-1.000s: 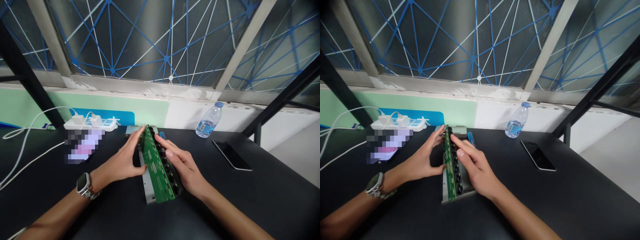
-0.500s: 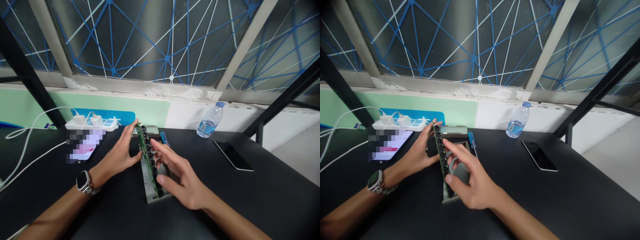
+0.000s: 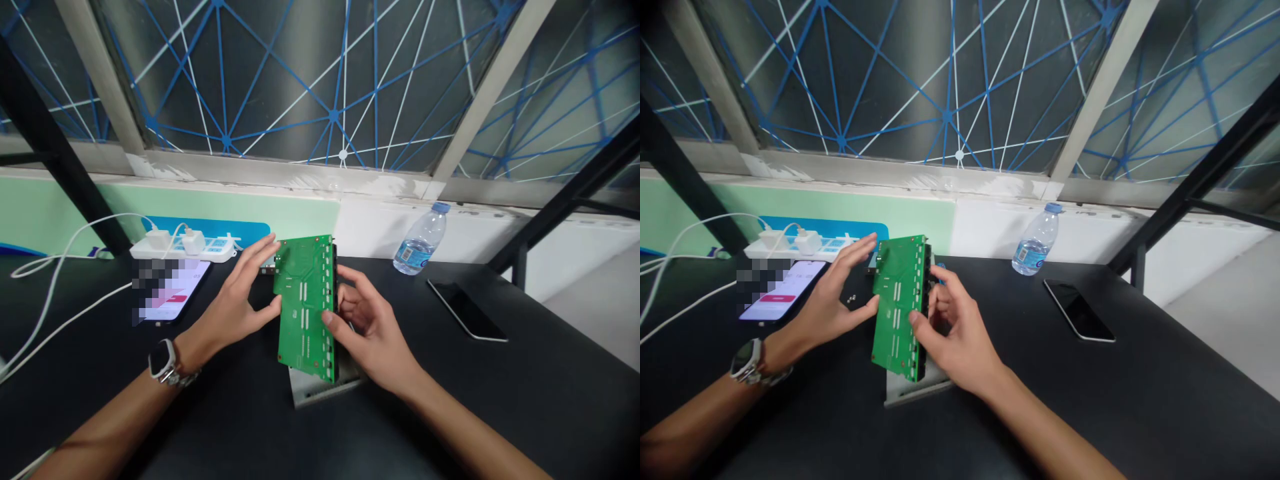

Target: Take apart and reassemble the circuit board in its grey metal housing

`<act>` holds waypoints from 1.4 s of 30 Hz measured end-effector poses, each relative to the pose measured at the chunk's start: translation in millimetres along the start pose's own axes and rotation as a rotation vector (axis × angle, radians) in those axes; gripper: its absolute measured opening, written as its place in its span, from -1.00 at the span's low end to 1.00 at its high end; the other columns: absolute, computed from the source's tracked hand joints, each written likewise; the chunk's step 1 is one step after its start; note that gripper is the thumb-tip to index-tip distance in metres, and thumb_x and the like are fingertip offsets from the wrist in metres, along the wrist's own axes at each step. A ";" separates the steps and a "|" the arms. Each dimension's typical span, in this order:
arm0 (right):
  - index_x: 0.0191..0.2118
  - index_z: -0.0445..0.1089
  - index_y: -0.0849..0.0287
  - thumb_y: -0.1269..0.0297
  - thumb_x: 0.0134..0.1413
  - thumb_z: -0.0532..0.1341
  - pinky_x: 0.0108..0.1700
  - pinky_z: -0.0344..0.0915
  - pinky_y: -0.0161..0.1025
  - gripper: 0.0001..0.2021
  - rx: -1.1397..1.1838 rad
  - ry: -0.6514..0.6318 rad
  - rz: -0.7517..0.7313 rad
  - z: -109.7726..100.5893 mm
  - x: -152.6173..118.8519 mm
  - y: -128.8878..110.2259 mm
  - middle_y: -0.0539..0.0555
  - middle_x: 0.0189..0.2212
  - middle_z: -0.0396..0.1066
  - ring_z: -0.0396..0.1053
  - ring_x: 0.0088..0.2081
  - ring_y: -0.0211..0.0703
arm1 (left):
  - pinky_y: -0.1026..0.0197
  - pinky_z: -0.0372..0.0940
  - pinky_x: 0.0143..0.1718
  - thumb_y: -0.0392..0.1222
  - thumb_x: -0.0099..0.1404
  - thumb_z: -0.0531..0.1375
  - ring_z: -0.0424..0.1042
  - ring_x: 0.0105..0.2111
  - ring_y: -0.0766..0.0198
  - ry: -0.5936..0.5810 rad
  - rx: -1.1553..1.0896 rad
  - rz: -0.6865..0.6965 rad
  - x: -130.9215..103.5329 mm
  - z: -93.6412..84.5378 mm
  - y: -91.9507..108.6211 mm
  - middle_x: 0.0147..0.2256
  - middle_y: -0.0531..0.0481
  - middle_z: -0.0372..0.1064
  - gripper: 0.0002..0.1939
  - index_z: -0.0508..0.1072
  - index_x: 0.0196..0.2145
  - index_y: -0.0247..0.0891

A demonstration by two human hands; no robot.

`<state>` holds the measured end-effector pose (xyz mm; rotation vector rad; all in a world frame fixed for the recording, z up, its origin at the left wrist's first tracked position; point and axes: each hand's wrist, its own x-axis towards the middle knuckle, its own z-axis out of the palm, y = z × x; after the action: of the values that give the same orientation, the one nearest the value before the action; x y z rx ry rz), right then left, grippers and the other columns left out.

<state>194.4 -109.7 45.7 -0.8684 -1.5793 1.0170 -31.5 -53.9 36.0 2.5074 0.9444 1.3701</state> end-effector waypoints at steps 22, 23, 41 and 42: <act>-0.19 0.47 0.17 0.16 0.05 0.35 -0.60 0.22 -0.34 -0.76 -0.143 -0.025 0.150 -5.1 0.4 -0.9 -0.19 -0.76 0.23 0.20 -0.73 -0.36 | 0.18 0.38 -0.36 -0.04 0.27 0.25 0.42 -0.43 0.25 -0.056 -0.530 -0.585 1.5 14.2 3.1 -0.39 -0.03 0.52 -0.75 0.59 -0.26 -0.28; -0.21 0.46 0.17 0.15 0.03 0.37 -0.58 0.24 -0.34 -0.75 -0.138 -0.010 0.142 -4.0 0.4 -1.6 -0.17 -0.74 0.25 0.22 -0.72 -0.36 | 0.17 0.38 -0.35 -0.03 0.28 0.24 0.42 -0.43 0.25 -0.078 -0.538 -0.589 0.6 15.5 3.1 -0.38 -0.04 0.52 -0.74 0.59 -0.24 -0.28; 0.13 0.25 0.11 0.38 0.12 0.23 -0.37 0.30 -0.28 -0.56 -0.088 -0.187 -0.032 10.6 -6.5 -8.3 0.05 -0.26 0.32 0.34 -0.36 -0.26 | -0.01 0.40 -0.13 0.32 0.33 -0.01 0.51 -0.14 -0.04 -0.134 -1.211 -0.961 -2.3 29.7 45.1 -0.19 -0.12 0.55 -0.33 0.43 0.08 -0.25; 0.15 0.24 0.10 0.45 0.08 0.21 -0.37 0.29 -0.27 -0.51 -0.124 -0.204 -0.066 11.5 -7.7 -7.7 0.05 -0.24 0.31 0.32 -0.36 -0.26 | -0.01 0.41 -0.17 0.34 0.31 -0.02 0.52 -0.17 -0.04 -0.125 -1.250 -1.005 -2.0 29.4 46.2 -0.21 -0.14 0.56 -0.30 0.44 0.08 -0.28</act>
<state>184.5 -121.8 48.6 -0.8098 -1.8472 0.9934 12.5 -86.6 35.8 0.9328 0.7334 0.9109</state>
